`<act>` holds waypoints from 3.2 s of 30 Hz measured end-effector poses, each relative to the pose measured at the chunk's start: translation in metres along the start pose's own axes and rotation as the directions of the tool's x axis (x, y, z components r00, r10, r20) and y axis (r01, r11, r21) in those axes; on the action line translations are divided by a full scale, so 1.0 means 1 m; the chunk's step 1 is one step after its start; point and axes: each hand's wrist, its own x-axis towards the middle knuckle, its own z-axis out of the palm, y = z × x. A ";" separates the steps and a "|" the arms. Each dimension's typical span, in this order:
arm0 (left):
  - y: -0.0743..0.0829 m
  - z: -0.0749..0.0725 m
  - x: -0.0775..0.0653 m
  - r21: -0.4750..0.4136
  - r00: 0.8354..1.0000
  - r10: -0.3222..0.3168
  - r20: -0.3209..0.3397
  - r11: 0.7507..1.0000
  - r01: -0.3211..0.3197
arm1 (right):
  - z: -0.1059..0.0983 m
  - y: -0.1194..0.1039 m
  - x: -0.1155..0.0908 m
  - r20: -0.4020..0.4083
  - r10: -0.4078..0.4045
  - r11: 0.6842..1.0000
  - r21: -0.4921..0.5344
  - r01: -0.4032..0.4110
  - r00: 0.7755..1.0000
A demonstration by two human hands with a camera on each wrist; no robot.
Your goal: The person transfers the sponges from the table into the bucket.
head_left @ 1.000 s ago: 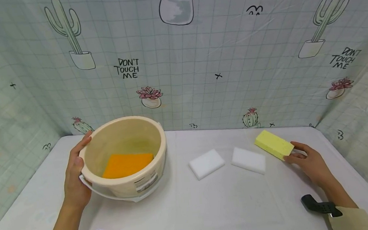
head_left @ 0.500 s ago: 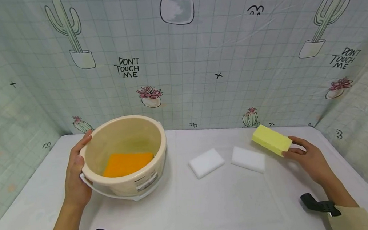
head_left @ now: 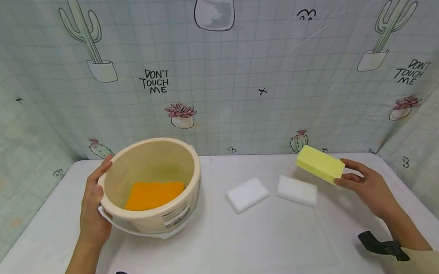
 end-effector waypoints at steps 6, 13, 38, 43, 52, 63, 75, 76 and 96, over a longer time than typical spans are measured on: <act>-0.003 0.000 -0.001 0.010 0.999 -0.016 -0.043 1.000 0.016 | 0.001 -0.014 -0.001 0.009 -0.039 0.999 0.004 0.039 0.999; -0.003 0.000 -0.001 0.024 0.998 -0.022 -0.051 0.999 0.024 | 0.004 -0.037 0.000 0.025 -0.076 0.996 0.041 0.075 0.997; -0.003 0.000 -0.001 0.022 0.999 -0.016 -0.046 1.000 0.017 | 0.029 -0.089 0.016 0.112 -0.192 0.968 0.182 0.170 0.975; -0.003 -0.001 -0.001 0.019 0.999 -0.016 -0.046 1.000 0.017 | 0.033 -0.101 0.020 0.116 -0.227 0.949 0.249 0.193 0.967; -0.003 0.000 0.000 0.021 0.999 -0.015 -0.038 1.000 0.015 | 0.040 -0.122 0.024 0.132 -0.277 0.914 0.342 0.218 0.952; -0.003 -0.001 0.000 0.019 0.999 -0.017 -0.031 1.000 0.018 | 0.056 -0.151 0.026 0.165 -0.345 0.856 0.458 0.238 0.924; -0.001 0.001 0.000 0.019 0.999 -0.018 -0.034 1.000 0.019 | 0.070 -0.179 0.025 0.193 -0.427 0.805 0.526 0.274 0.884; -0.001 0.001 0.000 0.020 0.999 -0.017 -0.032 1.000 0.017 | 0.072 -0.182 0.025 0.197 -0.431 0.802 0.531 0.273 0.881; 0.000 0.000 0.000 -0.001 0.999 0.035 0.038 0.999 -0.035 | 0.108 -0.235 0.017 0.247 -0.534 0.764 0.552 0.335 0.808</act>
